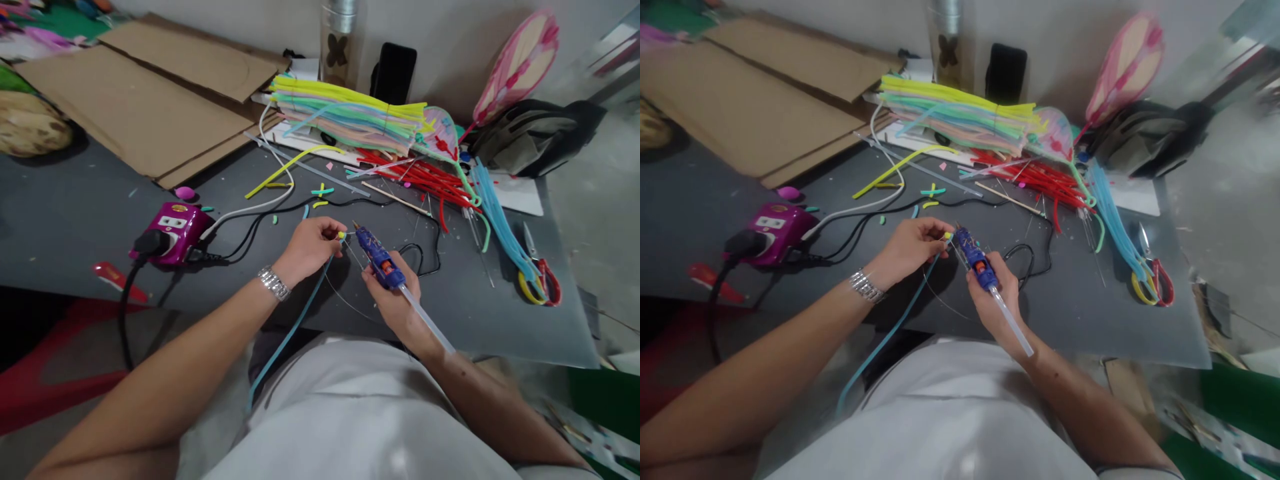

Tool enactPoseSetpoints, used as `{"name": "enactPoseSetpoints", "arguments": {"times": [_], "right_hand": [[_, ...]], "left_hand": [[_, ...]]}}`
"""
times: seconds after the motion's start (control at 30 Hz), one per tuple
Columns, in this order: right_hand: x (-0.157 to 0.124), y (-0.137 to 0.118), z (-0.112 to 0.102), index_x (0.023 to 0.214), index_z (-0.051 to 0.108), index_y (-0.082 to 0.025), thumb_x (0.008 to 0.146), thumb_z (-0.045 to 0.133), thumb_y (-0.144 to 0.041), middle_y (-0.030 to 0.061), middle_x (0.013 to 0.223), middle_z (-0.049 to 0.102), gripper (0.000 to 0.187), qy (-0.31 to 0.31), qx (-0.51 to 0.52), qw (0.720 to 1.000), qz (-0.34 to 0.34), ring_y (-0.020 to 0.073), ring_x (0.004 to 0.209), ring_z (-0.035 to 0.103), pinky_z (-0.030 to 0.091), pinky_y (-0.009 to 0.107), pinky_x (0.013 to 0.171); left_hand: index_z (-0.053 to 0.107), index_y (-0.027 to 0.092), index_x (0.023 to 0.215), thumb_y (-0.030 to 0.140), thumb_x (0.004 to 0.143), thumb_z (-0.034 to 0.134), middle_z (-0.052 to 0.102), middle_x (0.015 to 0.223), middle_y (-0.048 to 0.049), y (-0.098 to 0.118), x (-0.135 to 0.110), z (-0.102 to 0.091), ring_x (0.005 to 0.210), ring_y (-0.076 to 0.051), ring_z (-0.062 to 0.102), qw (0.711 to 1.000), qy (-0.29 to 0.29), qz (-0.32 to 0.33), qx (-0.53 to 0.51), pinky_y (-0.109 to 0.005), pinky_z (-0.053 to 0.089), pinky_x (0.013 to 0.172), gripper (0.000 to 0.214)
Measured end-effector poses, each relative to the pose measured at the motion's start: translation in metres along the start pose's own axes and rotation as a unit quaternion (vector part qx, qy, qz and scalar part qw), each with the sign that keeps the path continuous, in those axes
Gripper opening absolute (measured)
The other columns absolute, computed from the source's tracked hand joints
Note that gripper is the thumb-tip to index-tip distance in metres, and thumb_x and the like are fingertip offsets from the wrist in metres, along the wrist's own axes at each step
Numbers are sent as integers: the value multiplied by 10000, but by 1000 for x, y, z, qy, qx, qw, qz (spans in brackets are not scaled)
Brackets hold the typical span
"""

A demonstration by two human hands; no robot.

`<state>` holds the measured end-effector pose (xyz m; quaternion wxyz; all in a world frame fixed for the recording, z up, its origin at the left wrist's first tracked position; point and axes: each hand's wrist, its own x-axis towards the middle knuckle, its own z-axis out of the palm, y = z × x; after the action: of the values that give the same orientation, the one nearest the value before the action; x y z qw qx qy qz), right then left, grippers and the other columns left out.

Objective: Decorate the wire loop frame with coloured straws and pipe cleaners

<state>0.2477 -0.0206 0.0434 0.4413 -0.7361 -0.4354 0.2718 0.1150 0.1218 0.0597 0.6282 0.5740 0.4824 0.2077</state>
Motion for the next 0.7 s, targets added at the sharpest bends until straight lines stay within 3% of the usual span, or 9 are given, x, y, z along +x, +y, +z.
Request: {"name": "enactPoseSetpoints", "arguments": {"times": [0.37,0.7], "right_hand": [[0,-8,-28,807,585,-212,915,638,-456,-31,703,545,272,-28,-101,992,-63,121,639,470,389,250,610],[11,-4,-38,814,669,-181,895,624,-574,-14,582,557,403,-104,-38,994,24,148,579,541,458,272,561]], "left_hand": [[682,129,889,-52,744,614,663,709,3,-9,3,-1,586,-103,665,999,14,30,37,-176,430,497,241],[712,145,940,5,736,599,652,620,17,-10,0,-3,543,-117,625,997,8,49,56,-187,417,470,271]]}}
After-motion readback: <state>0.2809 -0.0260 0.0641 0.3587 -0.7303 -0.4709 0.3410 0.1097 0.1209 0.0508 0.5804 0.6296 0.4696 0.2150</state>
